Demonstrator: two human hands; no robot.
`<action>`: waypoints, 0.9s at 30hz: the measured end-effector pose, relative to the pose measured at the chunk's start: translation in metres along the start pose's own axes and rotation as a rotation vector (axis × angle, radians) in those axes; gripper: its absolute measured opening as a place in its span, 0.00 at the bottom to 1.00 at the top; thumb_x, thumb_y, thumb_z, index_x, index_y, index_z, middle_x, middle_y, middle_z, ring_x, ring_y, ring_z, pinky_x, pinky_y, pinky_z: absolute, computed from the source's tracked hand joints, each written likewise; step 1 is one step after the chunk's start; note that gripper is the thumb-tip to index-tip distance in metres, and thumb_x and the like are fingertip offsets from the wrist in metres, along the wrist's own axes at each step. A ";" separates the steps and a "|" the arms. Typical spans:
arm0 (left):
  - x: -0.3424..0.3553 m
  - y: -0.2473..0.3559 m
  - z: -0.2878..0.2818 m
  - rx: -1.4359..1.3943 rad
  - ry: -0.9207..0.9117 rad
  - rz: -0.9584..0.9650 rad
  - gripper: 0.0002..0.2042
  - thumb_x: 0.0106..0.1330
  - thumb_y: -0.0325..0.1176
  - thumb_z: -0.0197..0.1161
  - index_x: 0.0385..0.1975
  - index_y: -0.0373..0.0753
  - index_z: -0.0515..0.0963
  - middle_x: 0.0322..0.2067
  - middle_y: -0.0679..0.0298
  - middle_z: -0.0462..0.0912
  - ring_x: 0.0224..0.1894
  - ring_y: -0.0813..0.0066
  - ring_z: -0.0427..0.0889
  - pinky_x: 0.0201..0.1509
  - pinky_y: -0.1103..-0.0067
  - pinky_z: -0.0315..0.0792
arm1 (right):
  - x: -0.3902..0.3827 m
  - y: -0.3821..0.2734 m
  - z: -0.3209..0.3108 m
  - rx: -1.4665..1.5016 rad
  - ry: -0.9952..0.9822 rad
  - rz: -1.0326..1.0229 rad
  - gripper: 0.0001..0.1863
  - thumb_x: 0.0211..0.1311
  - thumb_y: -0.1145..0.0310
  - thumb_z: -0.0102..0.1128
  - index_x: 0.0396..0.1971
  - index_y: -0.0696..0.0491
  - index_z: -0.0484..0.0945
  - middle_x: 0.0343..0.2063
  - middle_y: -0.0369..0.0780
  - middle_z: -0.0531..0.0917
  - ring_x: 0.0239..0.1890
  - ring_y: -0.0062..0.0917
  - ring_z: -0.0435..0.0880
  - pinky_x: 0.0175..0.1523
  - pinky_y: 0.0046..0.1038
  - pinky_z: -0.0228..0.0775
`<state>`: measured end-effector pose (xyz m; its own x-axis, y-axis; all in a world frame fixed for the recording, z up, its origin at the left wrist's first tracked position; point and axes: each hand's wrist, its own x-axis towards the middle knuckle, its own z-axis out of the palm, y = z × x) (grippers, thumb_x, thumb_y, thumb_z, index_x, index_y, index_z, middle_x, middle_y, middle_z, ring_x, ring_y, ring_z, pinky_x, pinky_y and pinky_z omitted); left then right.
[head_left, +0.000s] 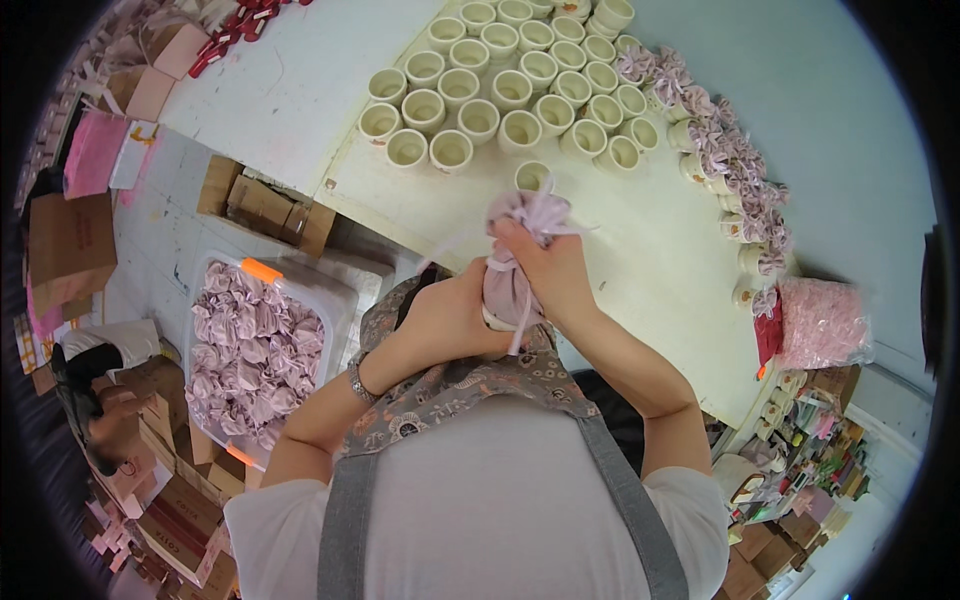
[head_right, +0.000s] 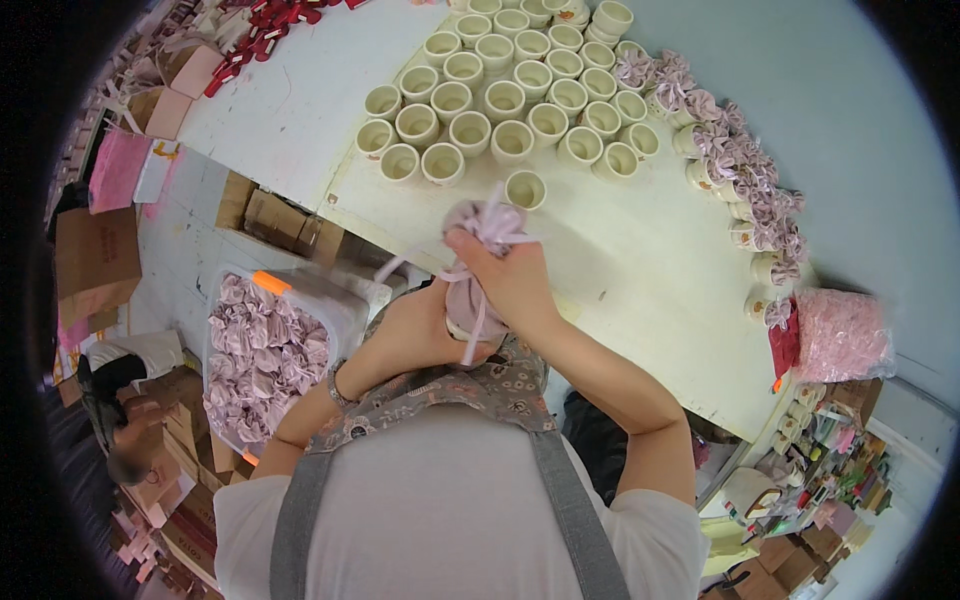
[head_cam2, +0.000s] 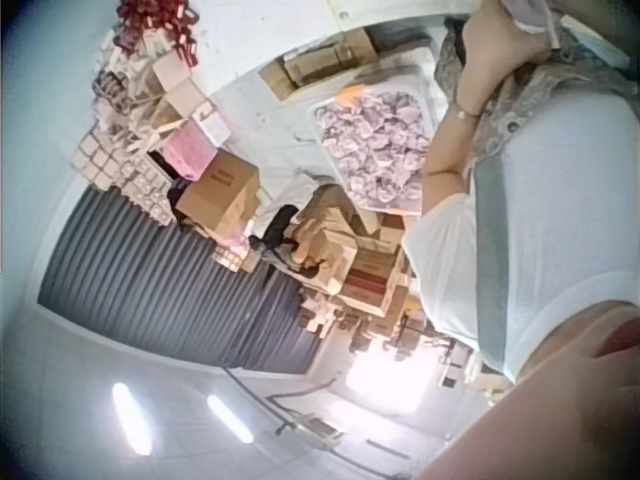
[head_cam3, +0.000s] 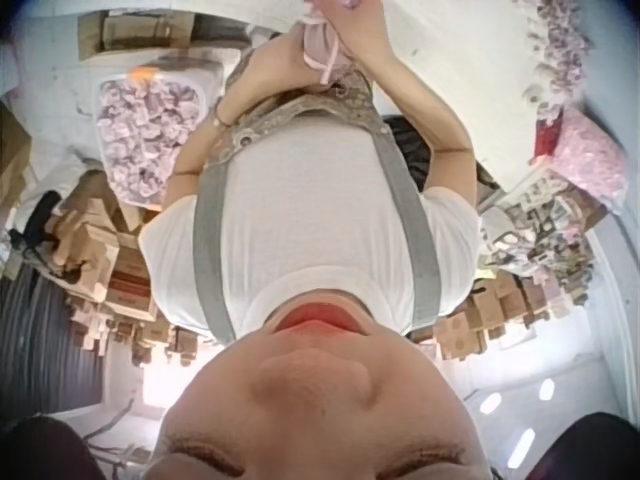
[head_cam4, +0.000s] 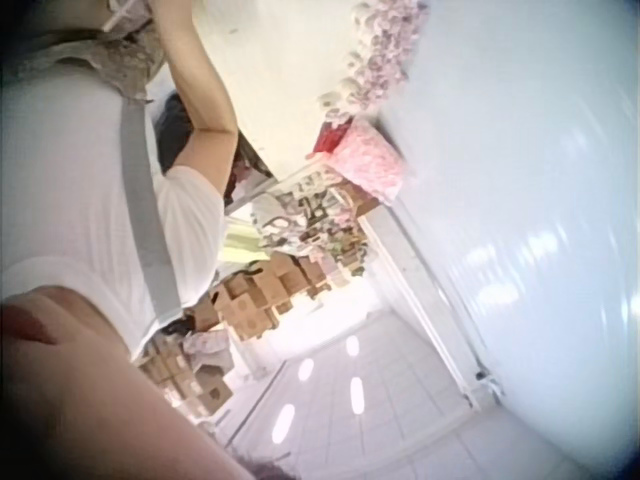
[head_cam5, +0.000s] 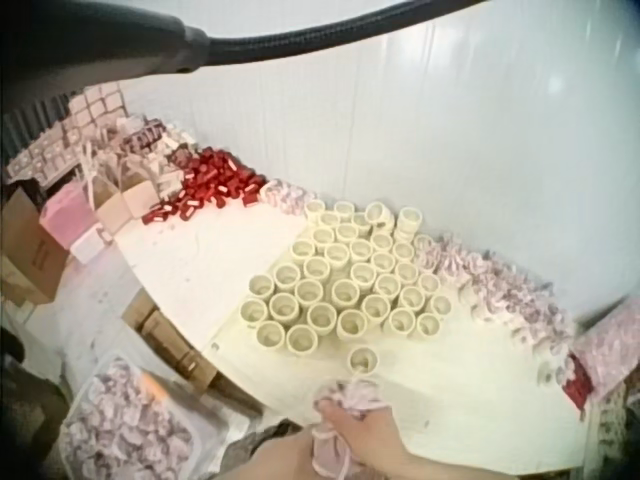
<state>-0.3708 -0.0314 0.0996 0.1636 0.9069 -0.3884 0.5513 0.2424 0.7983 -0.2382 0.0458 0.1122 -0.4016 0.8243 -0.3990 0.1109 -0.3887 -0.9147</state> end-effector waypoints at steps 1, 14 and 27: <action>0.001 -0.001 0.002 -0.047 0.017 0.000 0.40 0.39 0.53 0.73 0.53 0.38 0.68 0.35 0.55 0.82 0.38 0.55 0.82 0.41 0.70 0.76 | -0.003 -0.001 -0.002 0.094 0.073 0.006 0.17 0.51 0.64 0.70 0.37 0.57 0.78 0.32 0.38 0.82 0.37 0.21 0.80 0.41 0.26 0.72; 0.008 -0.005 0.032 0.068 0.137 0.114 0.20 0.46 0.51 0.71 0.32 0.42 0.78 0.25 0.63 0.81 0.27 0.64 0.82 0.31 0.73 0.74 | 0.003 0.049 -0.043 -0.299 -0.235 -0.199 0.17 0.42 0.67 0.70 0.35 0.52 0.78 0.31 0.40 0.78 0.33 0.34 0.78 0.39 0.31 0.70; 0.011 -0.008 0.035 0.034 0.193 0.229 0.32 0.42 0.53 0.72 0.43 0.39 0.71 0.33 0.56 0.79 0.34 0.55 0.80 0.36 0.68 0.74 | -0.029 0.024 -0.068 -0.765 -0.232 -0.503 0.19 0.55 0.64 0.64 0.46 0.54 0.75 0.45 0.46 0.78 0.51 0.41 0.75 0.54 0.36 0.68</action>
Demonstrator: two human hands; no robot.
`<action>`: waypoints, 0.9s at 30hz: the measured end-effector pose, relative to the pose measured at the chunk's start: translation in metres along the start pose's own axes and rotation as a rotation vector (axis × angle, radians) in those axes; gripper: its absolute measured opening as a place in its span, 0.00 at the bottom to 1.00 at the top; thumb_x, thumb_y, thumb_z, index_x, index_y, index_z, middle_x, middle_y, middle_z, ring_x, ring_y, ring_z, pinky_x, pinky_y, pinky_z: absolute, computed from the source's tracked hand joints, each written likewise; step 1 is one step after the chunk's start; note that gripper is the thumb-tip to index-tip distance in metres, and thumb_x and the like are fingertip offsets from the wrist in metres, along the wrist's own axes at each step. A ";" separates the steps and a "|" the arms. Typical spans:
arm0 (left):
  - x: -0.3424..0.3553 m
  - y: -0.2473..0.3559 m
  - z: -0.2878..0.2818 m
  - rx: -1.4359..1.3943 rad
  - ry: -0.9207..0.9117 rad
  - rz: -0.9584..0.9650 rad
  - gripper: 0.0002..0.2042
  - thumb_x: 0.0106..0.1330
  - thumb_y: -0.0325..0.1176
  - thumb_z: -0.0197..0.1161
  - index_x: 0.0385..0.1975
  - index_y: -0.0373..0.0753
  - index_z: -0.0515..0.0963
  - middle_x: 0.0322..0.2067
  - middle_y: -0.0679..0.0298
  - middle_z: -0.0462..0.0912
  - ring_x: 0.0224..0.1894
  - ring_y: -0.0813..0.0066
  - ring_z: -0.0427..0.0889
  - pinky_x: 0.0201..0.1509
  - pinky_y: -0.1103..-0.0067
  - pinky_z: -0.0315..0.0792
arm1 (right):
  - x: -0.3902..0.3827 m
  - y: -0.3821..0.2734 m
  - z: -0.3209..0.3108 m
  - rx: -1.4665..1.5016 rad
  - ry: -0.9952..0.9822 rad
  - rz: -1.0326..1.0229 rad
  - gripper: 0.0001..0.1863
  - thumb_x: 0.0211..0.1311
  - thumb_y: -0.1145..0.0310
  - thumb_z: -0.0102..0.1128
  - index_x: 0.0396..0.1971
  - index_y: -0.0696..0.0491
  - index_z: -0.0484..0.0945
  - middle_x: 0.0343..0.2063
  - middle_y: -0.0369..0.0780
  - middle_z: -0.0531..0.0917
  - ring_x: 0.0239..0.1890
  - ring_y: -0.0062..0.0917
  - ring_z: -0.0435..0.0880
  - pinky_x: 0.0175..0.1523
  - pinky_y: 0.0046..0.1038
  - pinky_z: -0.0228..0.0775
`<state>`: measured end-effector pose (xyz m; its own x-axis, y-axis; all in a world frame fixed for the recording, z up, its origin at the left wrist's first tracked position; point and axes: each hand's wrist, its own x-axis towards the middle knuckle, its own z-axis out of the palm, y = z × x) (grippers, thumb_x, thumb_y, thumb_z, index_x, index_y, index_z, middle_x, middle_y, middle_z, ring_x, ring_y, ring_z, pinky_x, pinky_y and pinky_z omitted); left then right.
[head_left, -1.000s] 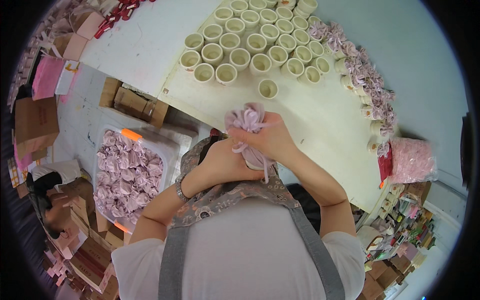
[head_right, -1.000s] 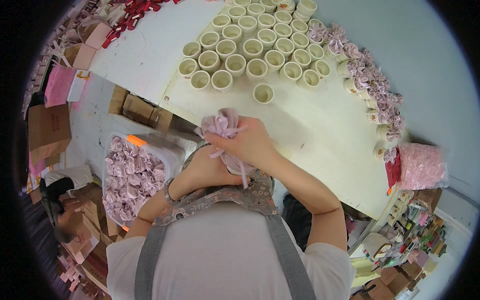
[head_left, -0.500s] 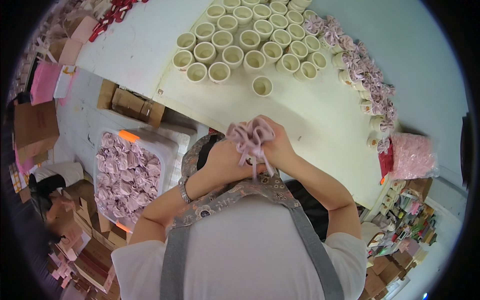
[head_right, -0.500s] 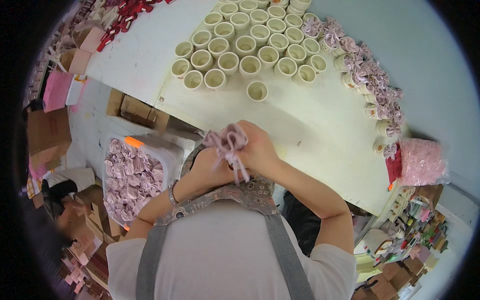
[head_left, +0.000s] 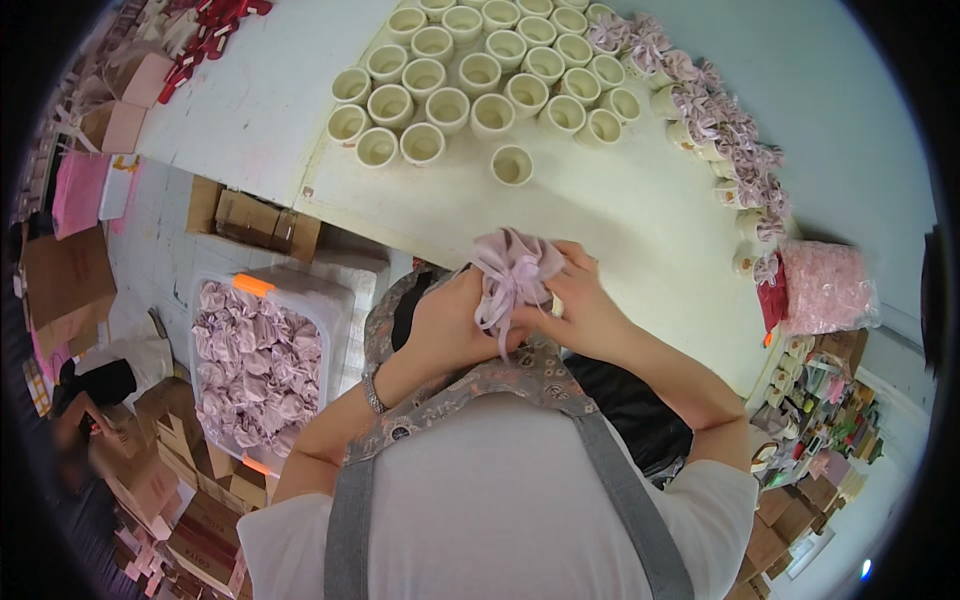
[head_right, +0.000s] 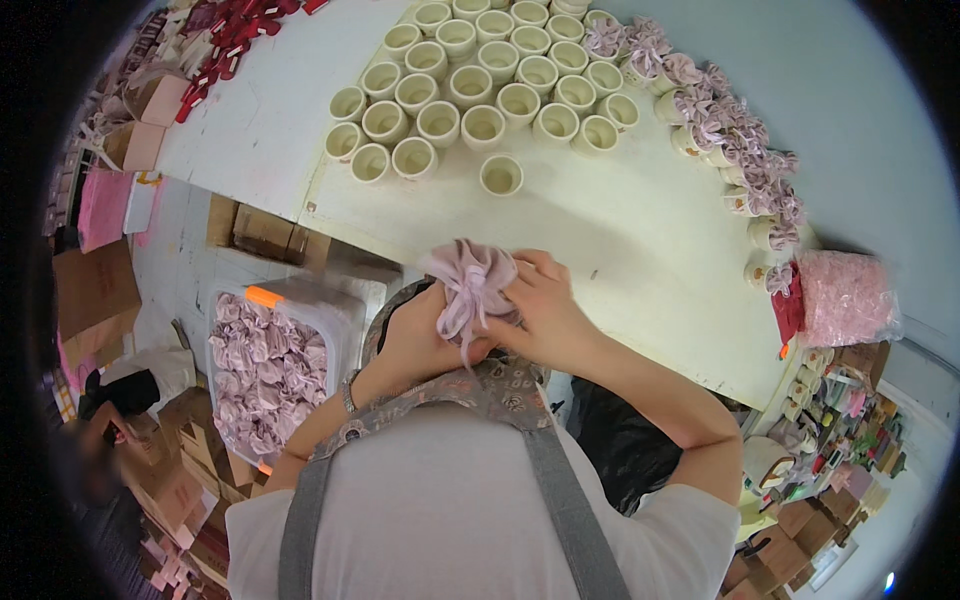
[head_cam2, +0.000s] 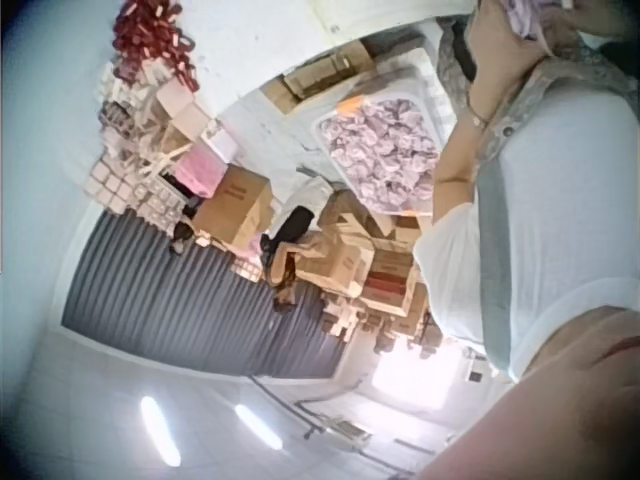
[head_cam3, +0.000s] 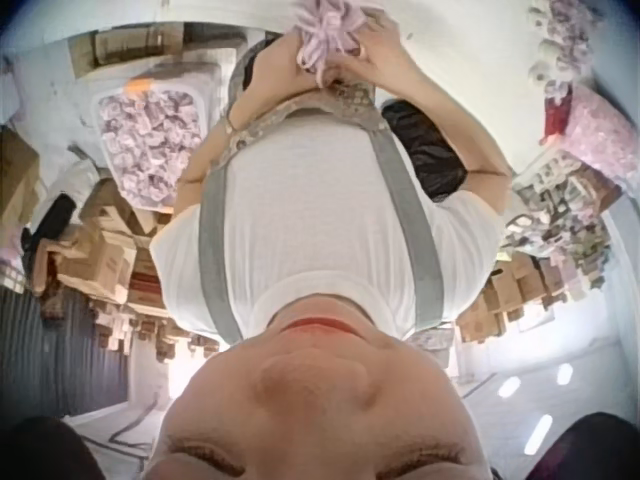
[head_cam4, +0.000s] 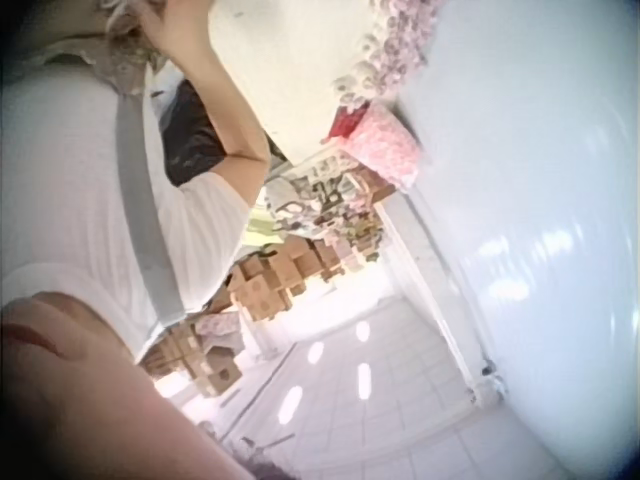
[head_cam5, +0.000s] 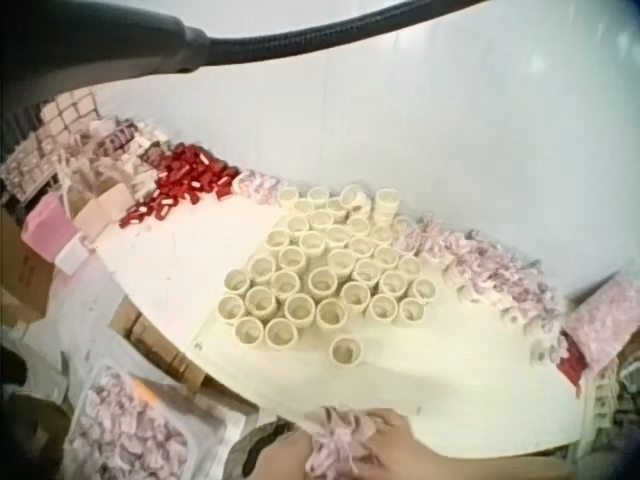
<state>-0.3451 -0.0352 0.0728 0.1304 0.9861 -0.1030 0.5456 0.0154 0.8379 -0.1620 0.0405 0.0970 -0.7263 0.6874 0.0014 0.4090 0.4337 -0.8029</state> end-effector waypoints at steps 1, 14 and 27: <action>0.002 -0.001 0.003 0.003 0.000 0.019 0.32 0.42 0.53 0.72 0.43 0.38 0.71 0.33 0.56 0.79 0.35 0.55 0.80 0.36 0.68 0.74 | -0.007 0.000 -0.013 -0.008 -0.046 0.011 0.20 0.54 0.65 0.64 0.46 0.54 0.76 0.46 0.47 0.78 0.52 0.42 0.74 0.54 0.36 0.68; 0.006 0.013 0.009 0.005 -0.230 0.011 0.36 0.40 0.49 0.75 0.51 0.41 0.70 0.43 0.52 0.76 0.47 0.53 0.75 0.50 0.67 0.71 | -0.004 0.031 -0.049 -0.302 -0.220 -0.189 0.11 0.48 0.65 0.65 0.30 0.54 0.81 0.24 0.40 0.79 0.29 0.30 0.74 0.33 0.32 0.65; 0.016 0.026 0.034 -0.084 -0.334 0.099 0.41 0.43 0.48 0.75 0.57 0.39 0.65 0.49 0.53 0.74 0.52 0.53 0.73 0.53 0.66 0.69 | -0.020 0.040 -0.064 -0.105 -0.854 0.022 0.17 0.50 0.51 0.61 0.22 0.51 0.79 0.17 0.41 0.77 0.29 0.32 0.78 0.44 0.33 0.63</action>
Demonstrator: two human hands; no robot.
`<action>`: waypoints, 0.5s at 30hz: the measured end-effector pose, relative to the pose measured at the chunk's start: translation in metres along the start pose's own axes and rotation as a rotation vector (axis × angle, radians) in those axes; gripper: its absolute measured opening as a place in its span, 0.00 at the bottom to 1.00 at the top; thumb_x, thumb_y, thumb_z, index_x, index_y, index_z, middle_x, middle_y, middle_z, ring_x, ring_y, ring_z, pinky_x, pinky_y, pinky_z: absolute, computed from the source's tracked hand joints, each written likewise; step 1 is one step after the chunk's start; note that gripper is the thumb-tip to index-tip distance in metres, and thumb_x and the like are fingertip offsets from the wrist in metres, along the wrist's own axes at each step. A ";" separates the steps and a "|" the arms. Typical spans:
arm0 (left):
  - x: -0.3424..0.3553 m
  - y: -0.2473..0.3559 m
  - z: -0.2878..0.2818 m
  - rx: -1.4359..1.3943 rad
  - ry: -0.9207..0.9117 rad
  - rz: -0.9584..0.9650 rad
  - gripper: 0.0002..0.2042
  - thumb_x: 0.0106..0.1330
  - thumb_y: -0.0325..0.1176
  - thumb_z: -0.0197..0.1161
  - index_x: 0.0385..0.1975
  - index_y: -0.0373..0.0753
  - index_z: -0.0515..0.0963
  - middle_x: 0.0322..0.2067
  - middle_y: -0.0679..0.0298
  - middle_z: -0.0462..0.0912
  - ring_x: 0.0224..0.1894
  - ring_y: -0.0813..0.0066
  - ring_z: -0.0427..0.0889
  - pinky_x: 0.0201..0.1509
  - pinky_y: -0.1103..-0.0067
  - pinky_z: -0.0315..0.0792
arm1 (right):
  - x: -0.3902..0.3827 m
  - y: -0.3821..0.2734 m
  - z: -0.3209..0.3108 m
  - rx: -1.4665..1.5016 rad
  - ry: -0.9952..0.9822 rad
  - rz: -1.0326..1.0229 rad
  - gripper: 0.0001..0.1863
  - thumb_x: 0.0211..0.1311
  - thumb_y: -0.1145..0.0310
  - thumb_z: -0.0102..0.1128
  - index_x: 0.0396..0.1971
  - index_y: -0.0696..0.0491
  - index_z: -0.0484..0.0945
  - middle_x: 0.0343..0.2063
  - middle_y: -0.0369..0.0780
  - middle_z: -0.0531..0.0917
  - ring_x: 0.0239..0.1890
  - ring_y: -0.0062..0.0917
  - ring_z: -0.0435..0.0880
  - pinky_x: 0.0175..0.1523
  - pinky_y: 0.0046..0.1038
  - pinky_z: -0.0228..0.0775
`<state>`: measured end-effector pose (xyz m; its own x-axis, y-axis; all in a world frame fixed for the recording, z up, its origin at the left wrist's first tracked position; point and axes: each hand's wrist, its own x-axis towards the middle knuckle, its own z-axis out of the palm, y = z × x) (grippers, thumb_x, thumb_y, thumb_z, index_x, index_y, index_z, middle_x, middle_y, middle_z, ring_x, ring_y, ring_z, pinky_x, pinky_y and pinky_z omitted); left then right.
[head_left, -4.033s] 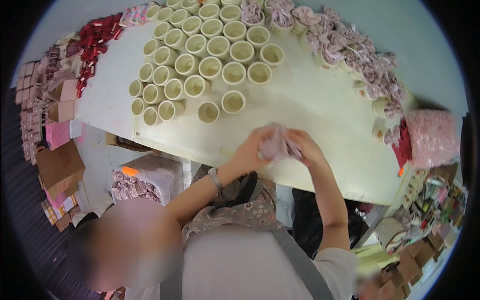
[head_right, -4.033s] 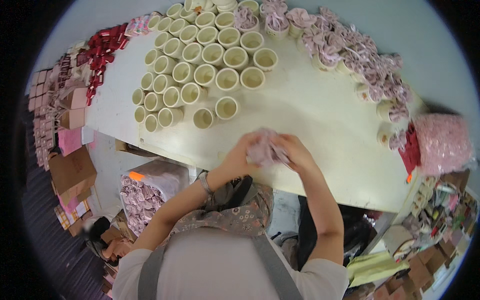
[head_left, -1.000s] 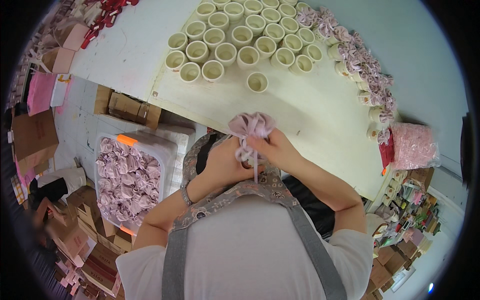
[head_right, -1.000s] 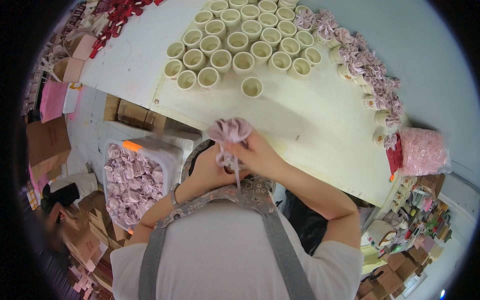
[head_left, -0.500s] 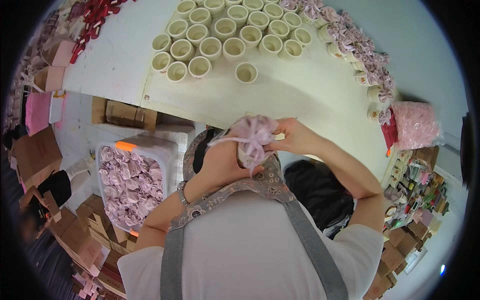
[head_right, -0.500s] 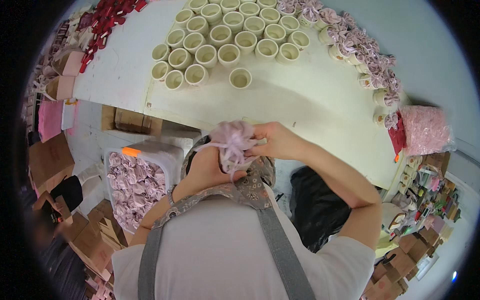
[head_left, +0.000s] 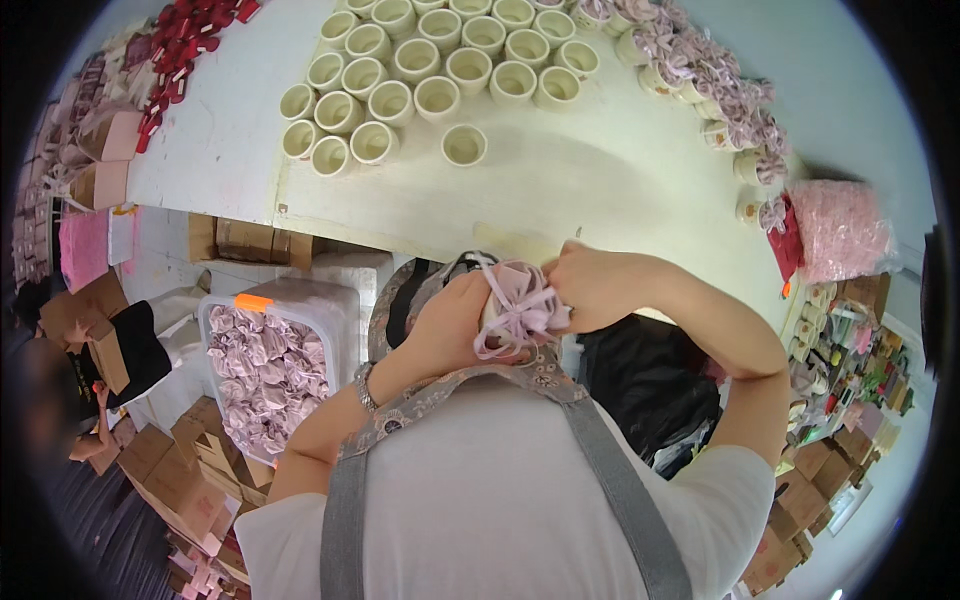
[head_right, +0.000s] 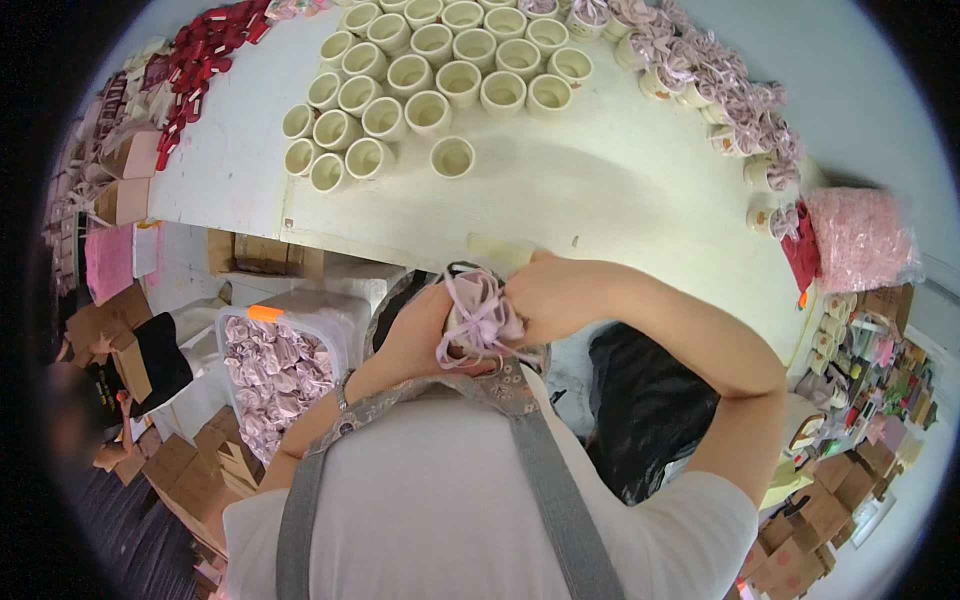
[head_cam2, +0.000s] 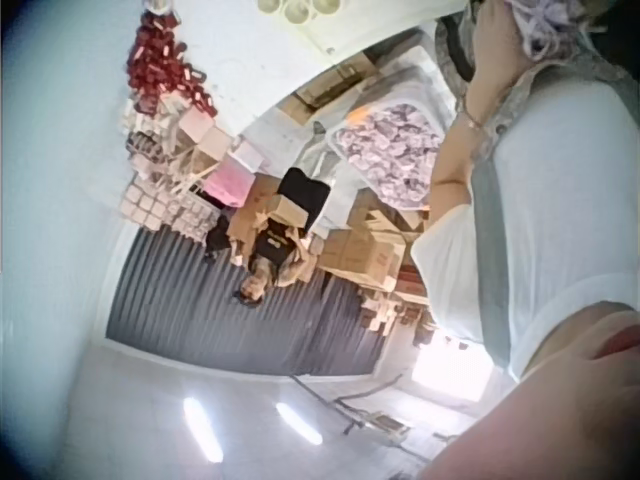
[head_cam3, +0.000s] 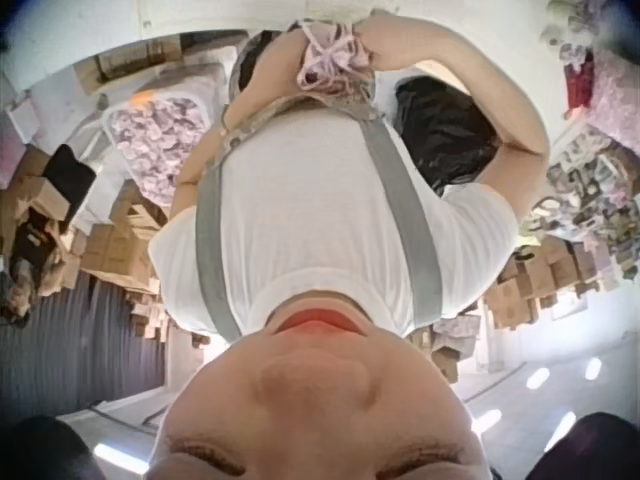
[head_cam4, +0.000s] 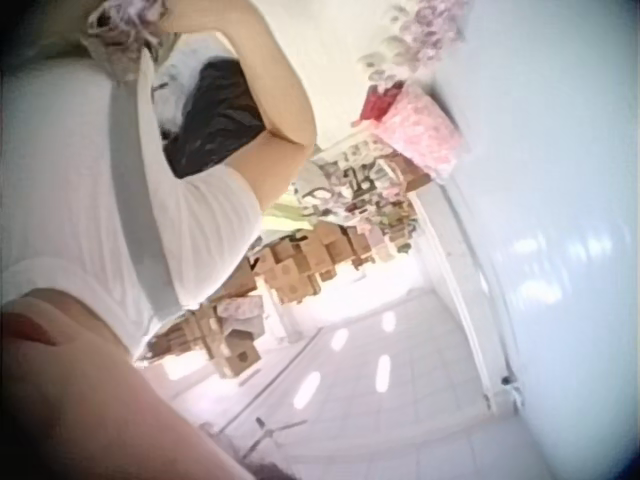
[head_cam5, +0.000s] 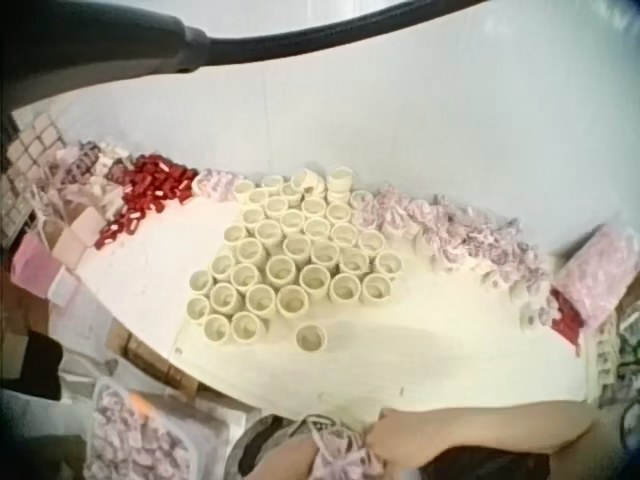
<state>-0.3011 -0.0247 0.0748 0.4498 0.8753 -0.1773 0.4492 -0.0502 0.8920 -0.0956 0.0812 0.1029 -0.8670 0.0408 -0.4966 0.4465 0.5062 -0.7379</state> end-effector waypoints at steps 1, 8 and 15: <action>-0.001 -0.001 0.004 -0.019 -0.034 -0.024 0.40 0.43 0.48 0.75 0.57 0.39 0.65 0.49 0.53 0.74 0.52 0.52 0.73 0.53 0.66 0.69 | 0.001 -0.001 0.007 0.161 -0.070 0.019 0.17 0.51 0.51 0.61 0.23 0.51 0.79 0.16 0.41 0.77 0.28 0.32 0.78 0.45 0.34 0.63; 0.029 -0.008 0.015 -0.408 -0.012 -0.283 0.38 0.44 0.32 0.77 0.57 0.33 0.65 0.50 0.62 0.74 0.51 0.76 0.74 0.53 0.78 0.71 | -0.021 0.008 0.063 0.105 0.573 0.059 0.24 0.46 0.53 0.69 0.39 0.55 0.77 0.37 0.45 0.79 0.43 0.40 0.76 0.50 0.38 0.67; 0.157 -0.017 0.054 -0.225 -0.103 0.232 0.33 0.48 0.43 0.72 0.55 0.39 0.70 0.53 0.55 0.71 0.54 0.61 0.72 0.57 0.69 0.69 | -0.023 0.102 0.099 0.817 1.347 -0.101 0.39 0.55 0.62 0.65 0.63 0.58 0.55 0.62 0.53 0.60 0.59 0.47 0.67 0.58 0.39 0.68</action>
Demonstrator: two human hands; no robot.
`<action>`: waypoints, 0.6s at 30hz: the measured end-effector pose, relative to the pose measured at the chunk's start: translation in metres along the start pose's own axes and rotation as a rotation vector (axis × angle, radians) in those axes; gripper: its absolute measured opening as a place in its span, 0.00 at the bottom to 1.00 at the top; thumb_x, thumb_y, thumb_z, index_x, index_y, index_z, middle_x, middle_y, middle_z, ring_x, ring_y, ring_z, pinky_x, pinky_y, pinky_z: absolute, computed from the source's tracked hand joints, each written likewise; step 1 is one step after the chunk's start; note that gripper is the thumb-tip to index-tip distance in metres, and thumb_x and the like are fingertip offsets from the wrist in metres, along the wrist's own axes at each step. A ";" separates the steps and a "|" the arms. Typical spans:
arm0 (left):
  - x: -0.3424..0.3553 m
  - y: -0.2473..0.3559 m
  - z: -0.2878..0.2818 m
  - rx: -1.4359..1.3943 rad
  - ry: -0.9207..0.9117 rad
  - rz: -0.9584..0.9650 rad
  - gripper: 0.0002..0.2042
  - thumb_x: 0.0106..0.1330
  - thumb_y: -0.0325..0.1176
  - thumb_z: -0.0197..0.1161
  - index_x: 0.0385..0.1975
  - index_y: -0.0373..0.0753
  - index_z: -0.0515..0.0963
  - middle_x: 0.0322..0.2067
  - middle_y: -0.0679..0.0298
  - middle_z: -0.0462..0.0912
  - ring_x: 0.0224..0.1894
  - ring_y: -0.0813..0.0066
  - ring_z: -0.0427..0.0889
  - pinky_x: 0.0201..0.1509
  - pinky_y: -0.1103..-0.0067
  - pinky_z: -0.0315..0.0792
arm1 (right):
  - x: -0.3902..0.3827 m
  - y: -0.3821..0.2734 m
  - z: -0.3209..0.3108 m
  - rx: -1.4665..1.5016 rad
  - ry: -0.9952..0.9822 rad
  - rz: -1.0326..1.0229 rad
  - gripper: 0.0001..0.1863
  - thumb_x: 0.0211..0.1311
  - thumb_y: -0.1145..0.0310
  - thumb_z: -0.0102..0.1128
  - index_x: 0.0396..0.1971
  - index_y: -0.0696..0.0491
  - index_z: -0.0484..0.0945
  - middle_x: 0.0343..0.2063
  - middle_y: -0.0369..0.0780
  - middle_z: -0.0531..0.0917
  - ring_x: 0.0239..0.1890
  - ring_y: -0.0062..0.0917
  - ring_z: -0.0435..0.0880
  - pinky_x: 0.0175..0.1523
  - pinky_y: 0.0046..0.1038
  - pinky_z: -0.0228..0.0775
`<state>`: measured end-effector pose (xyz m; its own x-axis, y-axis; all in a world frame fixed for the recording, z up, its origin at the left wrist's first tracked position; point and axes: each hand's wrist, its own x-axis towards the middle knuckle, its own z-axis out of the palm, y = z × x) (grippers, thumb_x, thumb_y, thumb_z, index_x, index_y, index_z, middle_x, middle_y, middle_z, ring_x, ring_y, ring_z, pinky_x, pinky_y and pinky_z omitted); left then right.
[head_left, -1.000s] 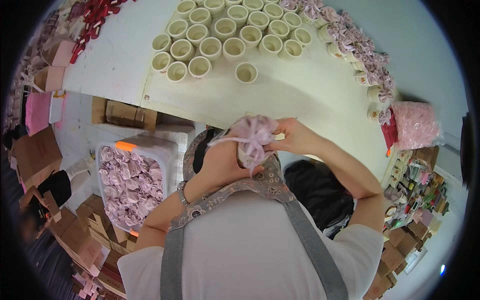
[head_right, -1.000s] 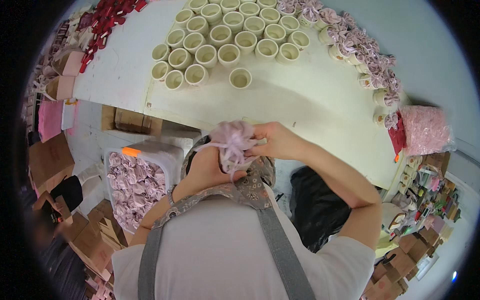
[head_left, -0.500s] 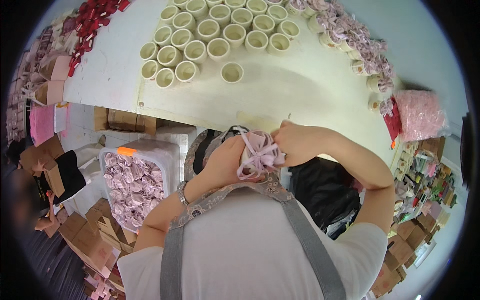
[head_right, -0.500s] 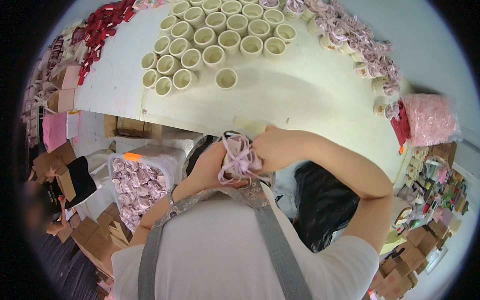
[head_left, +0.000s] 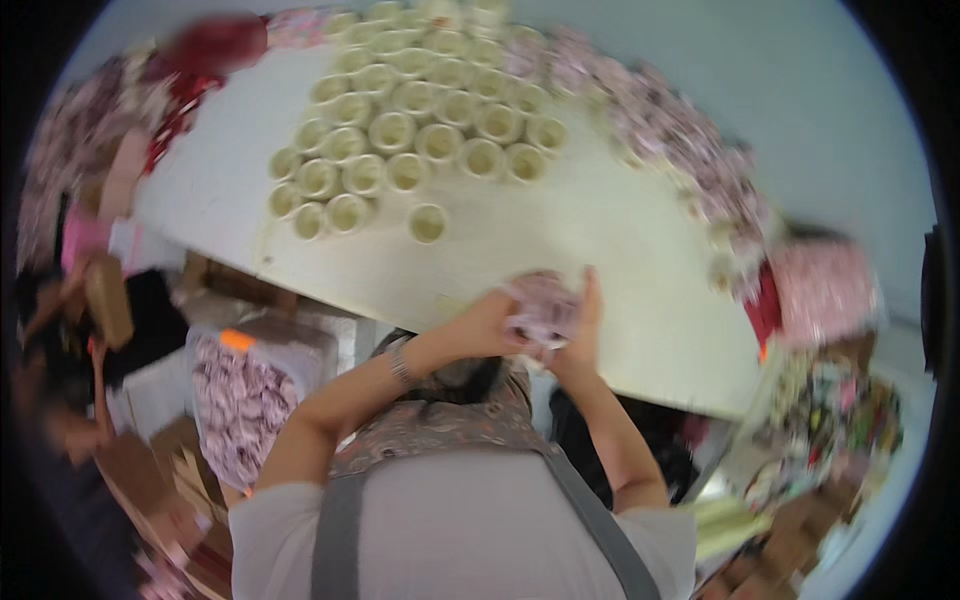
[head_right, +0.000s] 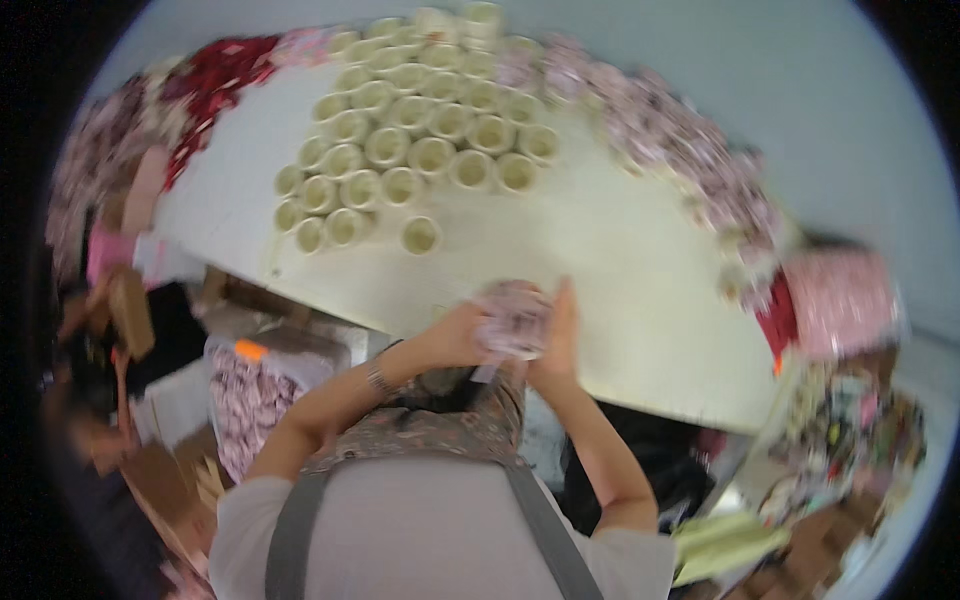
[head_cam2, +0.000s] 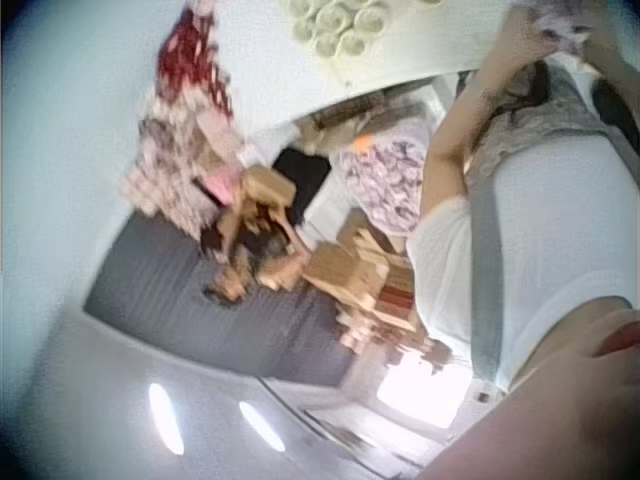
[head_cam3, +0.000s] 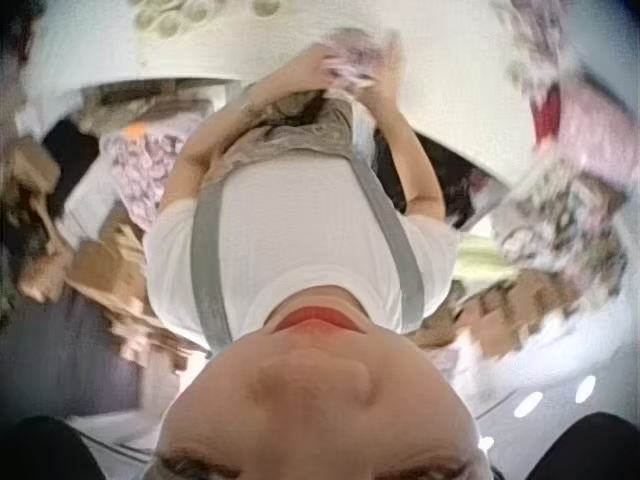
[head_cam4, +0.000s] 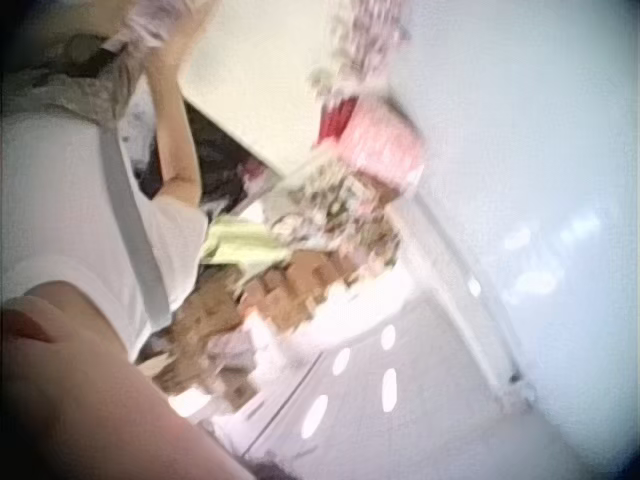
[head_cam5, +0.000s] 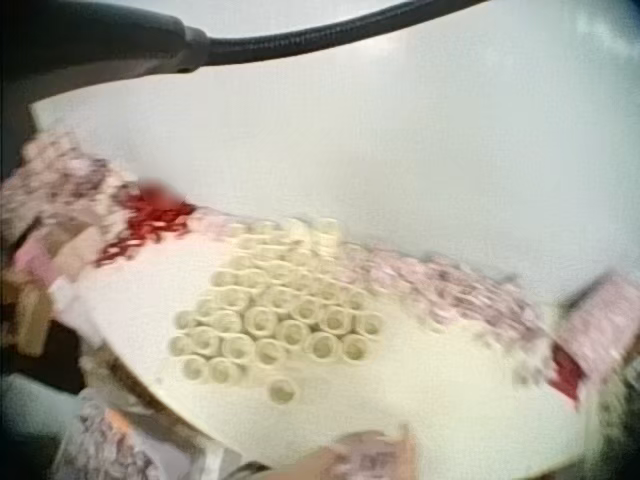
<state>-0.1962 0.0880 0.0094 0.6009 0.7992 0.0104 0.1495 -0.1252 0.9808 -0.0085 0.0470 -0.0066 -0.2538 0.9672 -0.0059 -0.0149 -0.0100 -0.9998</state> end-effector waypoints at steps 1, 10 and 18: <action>0.025 0.005 -0.006 -0.326 -0.166 -0.179 0.33 0.48 0.43 0.71 0.55 0.39 0.69 0.55 0.53 0.69 0.56 0.57 0.70 0.58 0.67 0.67 | 0.021 0.004 -0.007 0.287 0.021 0.106 0.32 0.63 0.58 0.54 0.62 0.56 0.56 0.61 0.48 0.63 0.56 0.40 0.71 0.54 0.37 0.71; -0.061 -0.043 -0.033 0.222 0.494 -0.429 0.34 0.59 0.34 0.60 0.65 0.34 0.54 0.64 0.48 0.58 0.66 0.53 0.59 0.69 0.68 0.55 | 0.162 0.181 -0.265 -1.159 0.909 -0.382 0.47 0.32 0.66 0.81 0.55 0.62 0.65 0.51 0.50 0.74 0.50 0.40 0.77 0.52 0.38 0.72; -0.395 -0.135 -0.008 0.197 1.510 -1.398 0.23 0.55 0.29 0.59 0.53 0.37 0.69 0.52 0.47 0.70 0.50 0.49 0.74 0.54 0.65 0.70 | 0.209 0.178 -0.266 -1.310 0.984 0.370 0.58 0.36 0.47 0.76 0.59 0.71 0.53 0.48 0.62 0.70 0.48 0.52 0.74 0.48 0.48 0.70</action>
<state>-0.4596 -0.2059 -0.1255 -0.9306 0.1256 -0.3438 -0.0409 0.8978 0.4385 0.1928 0.3146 -0.1902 0.6082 0.7459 0.2715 0.7916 -0.5442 -0.2781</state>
